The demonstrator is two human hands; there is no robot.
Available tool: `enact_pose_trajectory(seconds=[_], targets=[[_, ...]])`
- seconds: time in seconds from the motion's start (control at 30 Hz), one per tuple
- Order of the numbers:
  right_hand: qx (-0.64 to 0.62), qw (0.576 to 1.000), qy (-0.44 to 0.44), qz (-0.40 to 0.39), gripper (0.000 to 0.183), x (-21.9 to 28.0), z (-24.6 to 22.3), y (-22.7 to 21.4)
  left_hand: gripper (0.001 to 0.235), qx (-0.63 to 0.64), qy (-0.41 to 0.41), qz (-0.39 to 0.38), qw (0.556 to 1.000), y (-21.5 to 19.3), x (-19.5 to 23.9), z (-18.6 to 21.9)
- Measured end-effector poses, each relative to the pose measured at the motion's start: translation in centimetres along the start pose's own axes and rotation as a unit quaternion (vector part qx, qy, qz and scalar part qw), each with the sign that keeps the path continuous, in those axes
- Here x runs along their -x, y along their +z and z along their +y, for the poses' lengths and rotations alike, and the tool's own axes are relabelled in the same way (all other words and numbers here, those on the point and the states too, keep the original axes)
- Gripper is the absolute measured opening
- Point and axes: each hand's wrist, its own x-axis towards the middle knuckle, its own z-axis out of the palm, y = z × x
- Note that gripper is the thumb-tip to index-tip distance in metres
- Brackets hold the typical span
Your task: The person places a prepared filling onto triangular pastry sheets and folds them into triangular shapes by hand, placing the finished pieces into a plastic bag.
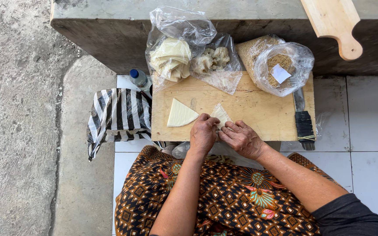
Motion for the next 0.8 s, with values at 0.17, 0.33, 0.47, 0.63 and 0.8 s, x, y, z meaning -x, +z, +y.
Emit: enact_pose_trajectory(seconds=[0.17,0.33,0.47,0.63,0.8], targets=[[-0.098,0.987,0.103,0.069,0.021,-0.2,0.3,0.6,0.013,-0.027,0.005,-0.008,1.0,0.1,-0.1,-0.2],[-0.246,0.923,0.266,0.127,0.017,-0.4,0.3,1.9,0.021,-0.054,0.013,-0.06,0.997,-0.5,-0.7,-0.4],[-0.283,0.891,0.334,0.118,0.015,-0.4,0.4,2.7,0.023,-0.035,0.019,-0.1,0.994,-0.9,-1.2,-0.6],[-0.21,0.927,0.292,0.104,0.015,-0.5,0.5,2.7,0.01,-0.031,-0.001,-0.076,0.997,-0.1,-1.9,-0.7],[-0.053,0.977,0.191,0.079,0.017,-1.0,0.2,1.2,0.009,-0.027,-0.03,-0.046,0.998,0.3,-1.9,-0.6]])
